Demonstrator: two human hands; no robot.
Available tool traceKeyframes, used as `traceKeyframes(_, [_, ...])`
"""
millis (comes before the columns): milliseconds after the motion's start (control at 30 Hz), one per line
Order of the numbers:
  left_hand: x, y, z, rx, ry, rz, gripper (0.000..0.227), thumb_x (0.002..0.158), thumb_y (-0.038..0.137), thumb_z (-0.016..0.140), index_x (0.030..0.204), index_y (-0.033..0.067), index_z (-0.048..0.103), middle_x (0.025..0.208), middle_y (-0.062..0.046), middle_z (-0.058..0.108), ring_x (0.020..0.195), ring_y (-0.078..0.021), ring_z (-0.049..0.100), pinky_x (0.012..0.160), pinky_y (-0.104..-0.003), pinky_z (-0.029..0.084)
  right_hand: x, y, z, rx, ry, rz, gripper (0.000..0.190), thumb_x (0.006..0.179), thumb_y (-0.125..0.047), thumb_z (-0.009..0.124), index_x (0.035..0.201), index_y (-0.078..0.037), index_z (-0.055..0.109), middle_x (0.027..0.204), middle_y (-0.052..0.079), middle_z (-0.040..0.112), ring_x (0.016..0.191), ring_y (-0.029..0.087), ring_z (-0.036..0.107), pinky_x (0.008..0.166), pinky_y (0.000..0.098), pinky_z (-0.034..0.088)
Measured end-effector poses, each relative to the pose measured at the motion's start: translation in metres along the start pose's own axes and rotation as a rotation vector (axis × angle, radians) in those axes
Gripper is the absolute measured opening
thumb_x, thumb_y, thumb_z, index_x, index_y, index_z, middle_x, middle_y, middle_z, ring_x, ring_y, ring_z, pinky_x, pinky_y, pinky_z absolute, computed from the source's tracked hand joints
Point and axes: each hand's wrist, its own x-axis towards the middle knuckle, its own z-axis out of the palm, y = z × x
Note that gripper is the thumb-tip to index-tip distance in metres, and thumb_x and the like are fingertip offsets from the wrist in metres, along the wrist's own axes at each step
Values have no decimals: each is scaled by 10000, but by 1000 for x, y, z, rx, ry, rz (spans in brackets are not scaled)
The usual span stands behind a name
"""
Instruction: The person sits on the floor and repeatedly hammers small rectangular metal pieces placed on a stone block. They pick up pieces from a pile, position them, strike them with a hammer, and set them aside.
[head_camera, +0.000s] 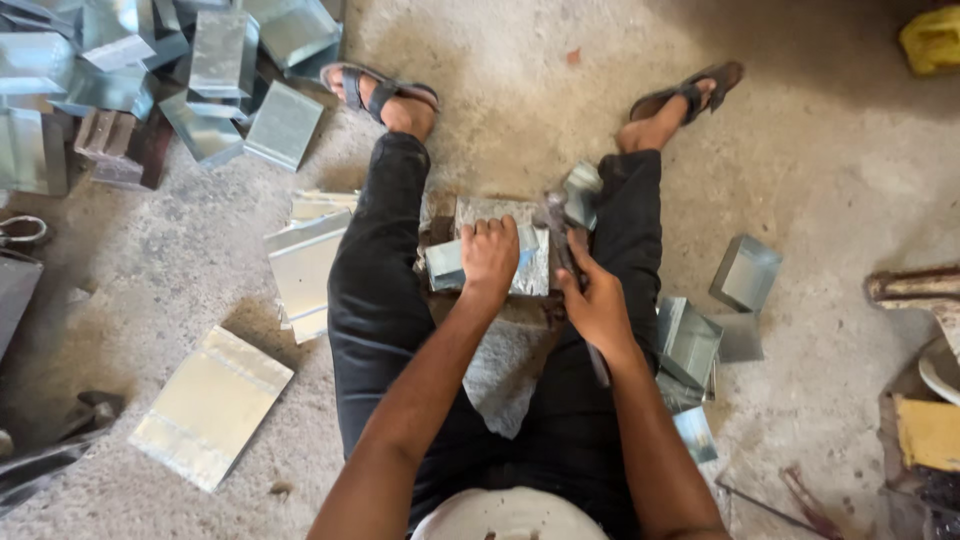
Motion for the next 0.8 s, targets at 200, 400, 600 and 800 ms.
traceKeyframes(200, [8, -19, -30, -737, 138, -236, 387, 742, -67, 614, 1116, 26, 584, 986, -209, 693, 975, -415, 662, 841, -528, 509, -34, -56, -12, 426, 39, 76, 620, 995, -102, 630, 1586, -102, 442, 729, 15, 555, 479, 42, 463, 392, 219, 356])
traceKeyframes(400, [-15, -21, 29, -1077, 188, -283, 546, 719, -123, 649, 1228, 8, 504, 1104, -298, 636, 1069, -521, 600, 893, -535, 491, -57, -123, -22, 395, 123, -306, 580, 1036, -36, 565, 1588, -11, 387, 986, 101, 655, 551, 63, 541, 419, 212, 417])
traceKeyframes(600, [-22, -19, 47, -1131, 158, -260, 514, 716, -100, 681, 1177, 24, 490, 1114, -280, 621, 1116, -508, 587, 913, -533, 488, -28, -95, 0, 17, 52, -651, 499, 1102, -44, 588, 1581, -40, 450, 1019, 134, 666, 759, 136, 583, 631, 251, 493])
traceKeyframes(800, [-9, -23, 42, -1130, 131, -262, 592, 663, -91, 708, 1196, 1, 467, 1125, -308, 585, 1087, -535, 552, 882, -555, 466, -9, -83, 2, -38, -110, -250, 536, 994, -70, 689, 1514, -16, 570, 807, 52, 623, 616, 52, 483, 536, 228, 415])
